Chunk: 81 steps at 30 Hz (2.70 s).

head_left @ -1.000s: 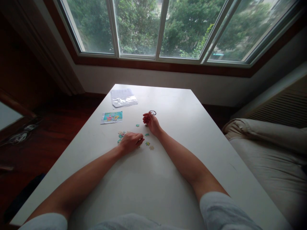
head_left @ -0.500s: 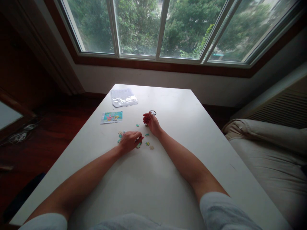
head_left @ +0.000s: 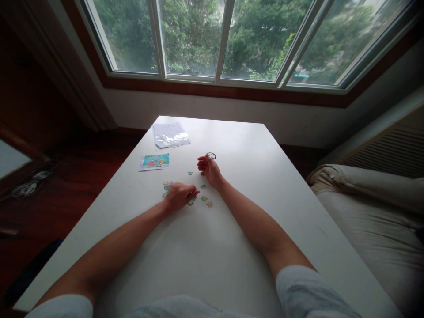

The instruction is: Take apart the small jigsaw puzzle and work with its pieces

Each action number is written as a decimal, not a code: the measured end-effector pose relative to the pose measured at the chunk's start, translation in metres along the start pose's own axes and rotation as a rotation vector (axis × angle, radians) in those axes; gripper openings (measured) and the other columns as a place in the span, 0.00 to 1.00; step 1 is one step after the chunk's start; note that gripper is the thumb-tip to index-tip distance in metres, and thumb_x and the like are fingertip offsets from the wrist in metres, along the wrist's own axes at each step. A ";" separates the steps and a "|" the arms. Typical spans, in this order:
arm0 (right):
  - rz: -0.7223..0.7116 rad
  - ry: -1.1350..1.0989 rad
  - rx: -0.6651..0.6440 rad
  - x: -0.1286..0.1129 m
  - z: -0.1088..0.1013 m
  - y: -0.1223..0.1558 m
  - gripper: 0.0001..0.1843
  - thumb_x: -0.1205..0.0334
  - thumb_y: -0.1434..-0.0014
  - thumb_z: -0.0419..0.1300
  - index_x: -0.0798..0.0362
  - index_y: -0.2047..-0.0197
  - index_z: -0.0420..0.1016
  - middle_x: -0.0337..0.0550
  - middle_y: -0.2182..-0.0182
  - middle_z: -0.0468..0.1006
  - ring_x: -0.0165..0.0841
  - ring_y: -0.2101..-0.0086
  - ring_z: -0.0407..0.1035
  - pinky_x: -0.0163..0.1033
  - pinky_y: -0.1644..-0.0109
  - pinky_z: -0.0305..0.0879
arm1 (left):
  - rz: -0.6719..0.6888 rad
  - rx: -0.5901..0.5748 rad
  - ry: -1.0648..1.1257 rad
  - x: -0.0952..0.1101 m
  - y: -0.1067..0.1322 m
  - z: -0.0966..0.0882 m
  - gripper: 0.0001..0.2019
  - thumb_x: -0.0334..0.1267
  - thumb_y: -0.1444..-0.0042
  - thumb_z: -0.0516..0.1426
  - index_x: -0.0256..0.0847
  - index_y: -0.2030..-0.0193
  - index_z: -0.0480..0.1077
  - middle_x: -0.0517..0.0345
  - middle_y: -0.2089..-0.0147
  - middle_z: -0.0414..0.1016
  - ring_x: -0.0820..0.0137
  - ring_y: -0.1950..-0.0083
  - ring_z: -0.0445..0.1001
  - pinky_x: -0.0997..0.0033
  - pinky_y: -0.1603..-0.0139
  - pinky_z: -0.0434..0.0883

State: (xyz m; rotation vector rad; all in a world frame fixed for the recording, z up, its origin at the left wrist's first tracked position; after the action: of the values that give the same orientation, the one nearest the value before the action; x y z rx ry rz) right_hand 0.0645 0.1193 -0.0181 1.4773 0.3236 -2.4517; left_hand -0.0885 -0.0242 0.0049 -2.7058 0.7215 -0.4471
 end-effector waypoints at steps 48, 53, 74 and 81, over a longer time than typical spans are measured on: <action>-0.001 -0.022 -0.020 0.001 0.000 0.000 0.27 0.34 0.43 0.62 0.52 0.62 0.79 0.41 0.69 0.76 0.30 0.71 0.68 0.37 0.65 0.64 | -1.101 -0.003 1.691 -0.003 -0.017 -0.035 0.09 0.35 0.47 0.62 0.35 0.60 0.71 0.60 0.71 0.64 0.79 0.75 0.62 0.83 0.82 0.57; 0.003 -0.016 -0.022 0.001 0.000 -0.001 0.28 0.33 0.44 0.62 0.52 0.61 0.79 0.42 0.69 0.76 0.30 0.71 0.68 0.37 0.65 0.63 | -1.031 0.060 1.655 -0.009 -0.015 -0.026 0.18 0.21 0.61 0.55 0.35 0.59 0.71 0.60 0.71 0.64 0.77 0.74 0.63 0.80 0.78 0.60; -0.001 -0.008 -0.015 -0.003 0.003 0.002 0.27 0.33 0.43 0.62 0.52 0.61 0.78 0.42 0.69 0.75 0.30 0.71 0.68 0.37 0.64 0.63 | -0.964 0.119 1.717 -0.022 -0.015 -0.018 0.20 0.18 0.58 0.54 0.36 0.57 0.70 0.45 0.54 0.81 0.62 0.52 0.81 0.57 0.43 0.74; -0.003 -0.002 -0.016 -0.003 0.003 0.002 0.28 0.33 0.44 0.62 0.52 0.61 0.78 0.42 0.69 0.75 0.30 0.71 0.68 0.37 0.64 0.63 | -0.921 0.169 1.719 -0.023 -0.016 -0.015 0.25 0.17 0.63 0.52 0.37 0.56 0.70 0.46 0.53 0.82 0.63 0.50 0.80 0.58 0.41 0.72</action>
State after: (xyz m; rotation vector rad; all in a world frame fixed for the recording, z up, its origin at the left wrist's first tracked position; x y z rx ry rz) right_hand 0.0641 0.1165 -0.0141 1.4688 0.3442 -2.4478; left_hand -0.1068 -0.0022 0.0195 -1.6697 -0.4279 -2.8431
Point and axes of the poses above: each hand's wrist, its own y-axis away from the middle knuckle, its own z-axis out of the palm, x = y × z, the point moved 2 cm from there along -y, towards the middle knuckle
